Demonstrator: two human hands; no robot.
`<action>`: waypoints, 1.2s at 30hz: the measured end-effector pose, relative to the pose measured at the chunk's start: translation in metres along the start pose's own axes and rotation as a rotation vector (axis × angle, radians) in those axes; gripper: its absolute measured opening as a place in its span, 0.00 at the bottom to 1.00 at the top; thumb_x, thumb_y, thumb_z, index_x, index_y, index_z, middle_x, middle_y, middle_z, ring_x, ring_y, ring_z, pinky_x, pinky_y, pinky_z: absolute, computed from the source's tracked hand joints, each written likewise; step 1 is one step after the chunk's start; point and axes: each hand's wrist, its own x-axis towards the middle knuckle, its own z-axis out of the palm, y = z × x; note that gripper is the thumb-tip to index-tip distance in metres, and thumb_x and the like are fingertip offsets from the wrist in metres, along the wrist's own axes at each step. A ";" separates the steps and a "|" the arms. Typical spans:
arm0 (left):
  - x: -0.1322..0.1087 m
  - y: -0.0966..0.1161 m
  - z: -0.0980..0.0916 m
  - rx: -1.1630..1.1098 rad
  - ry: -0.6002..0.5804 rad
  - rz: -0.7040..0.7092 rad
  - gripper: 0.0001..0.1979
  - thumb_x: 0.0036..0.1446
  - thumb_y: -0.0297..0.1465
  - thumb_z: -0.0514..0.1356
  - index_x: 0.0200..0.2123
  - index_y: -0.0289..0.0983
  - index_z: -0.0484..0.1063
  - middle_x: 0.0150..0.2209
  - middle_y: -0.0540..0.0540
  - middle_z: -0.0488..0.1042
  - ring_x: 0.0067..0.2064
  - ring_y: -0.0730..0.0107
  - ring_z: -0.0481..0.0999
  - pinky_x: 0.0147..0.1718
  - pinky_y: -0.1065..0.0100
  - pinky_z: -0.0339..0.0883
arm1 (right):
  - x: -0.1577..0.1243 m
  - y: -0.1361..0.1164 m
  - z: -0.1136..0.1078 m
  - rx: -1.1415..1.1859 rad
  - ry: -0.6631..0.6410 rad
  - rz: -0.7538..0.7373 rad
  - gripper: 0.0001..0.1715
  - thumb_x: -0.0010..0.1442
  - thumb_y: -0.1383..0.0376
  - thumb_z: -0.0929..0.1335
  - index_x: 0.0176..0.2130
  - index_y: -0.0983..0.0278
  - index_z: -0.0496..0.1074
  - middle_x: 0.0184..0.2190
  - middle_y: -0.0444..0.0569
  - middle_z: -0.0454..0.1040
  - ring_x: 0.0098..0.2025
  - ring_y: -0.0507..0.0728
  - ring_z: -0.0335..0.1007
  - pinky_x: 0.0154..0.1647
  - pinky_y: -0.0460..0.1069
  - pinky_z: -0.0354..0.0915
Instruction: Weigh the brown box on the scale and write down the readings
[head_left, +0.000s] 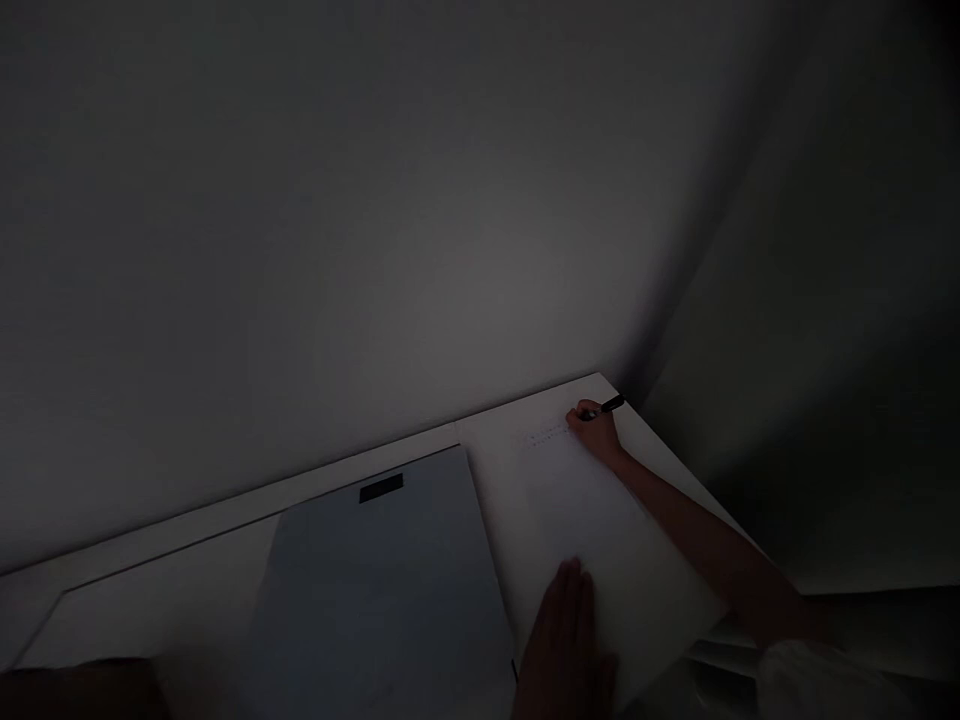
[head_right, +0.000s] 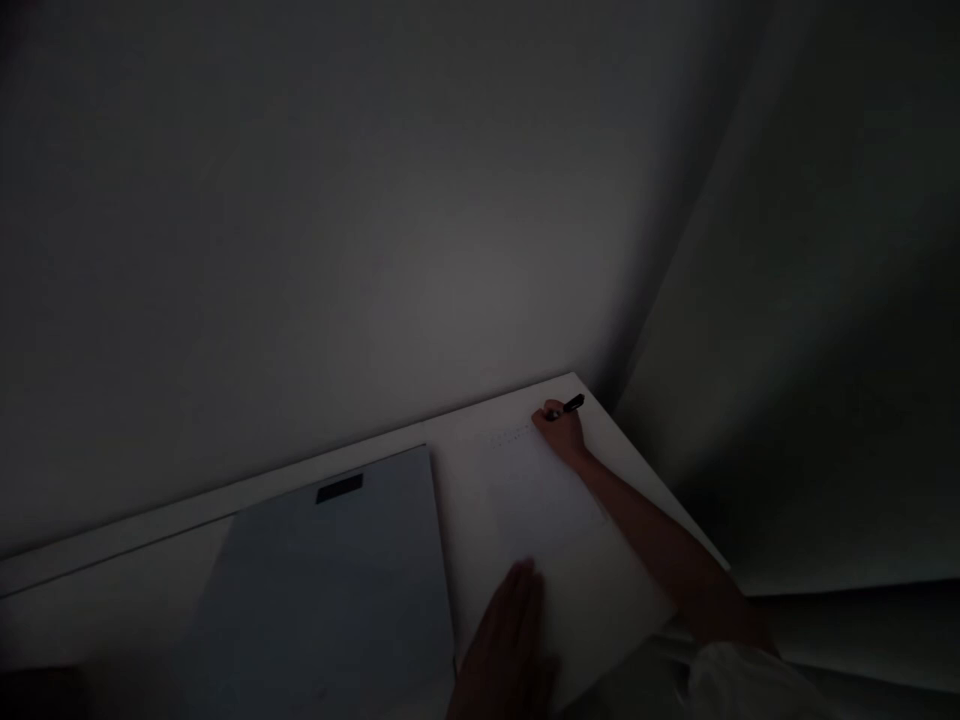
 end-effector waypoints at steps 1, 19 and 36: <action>0.000 0.000 -0.001 0.003 0.006 -0.002 0.41 0.64 0.47 0.48 0.68 0.31 0.32 0.65 0.37 0.53 0.63 0.53 0.61 0.55 0.62 0.68 | 0.000 -0.001 -0.001 -0.001 0.000 -0.002 0.16 0.64 0.56 0.67 0.32 0.67 0.69 0.27 0.41 0.69 0.27 0.49 0.66 0.30 0.47 0.66; -0.001 0.002 0.001 -0.014 -0.015 -0.036 0.41 0.64 0.48 0.49 0.69 0.34 0.31 0.66 0.40 0.51 0.64 0.55 0.58 0.56 0.61 0.67 | 0.001 -0.015 -0.017 -0.067 0.068 -0.098 0.15 0.65 0.57 0.54 0.41 0.60 0.64 0.30 0.44 0.71 0.31 0.54 0.67 0.30 0.47 0.62; 0.015 0.002 -0.019 -0.226 -0.416 -0.147 0.31 0.59 0.27 0.52 0.66 0.27 0.51 0.66 0.37 0.42 0.67 0.48 0.47 0.62 0.53 0.55 | 0.026 -0.006 -0.083 -0.659 -0.528 -0.570 0.18 0.55 0.77 0.63 0.44 0.63 0.71 0.43 0.54 0.71 0.43 0.58 0.67 0.44 0.51 0.60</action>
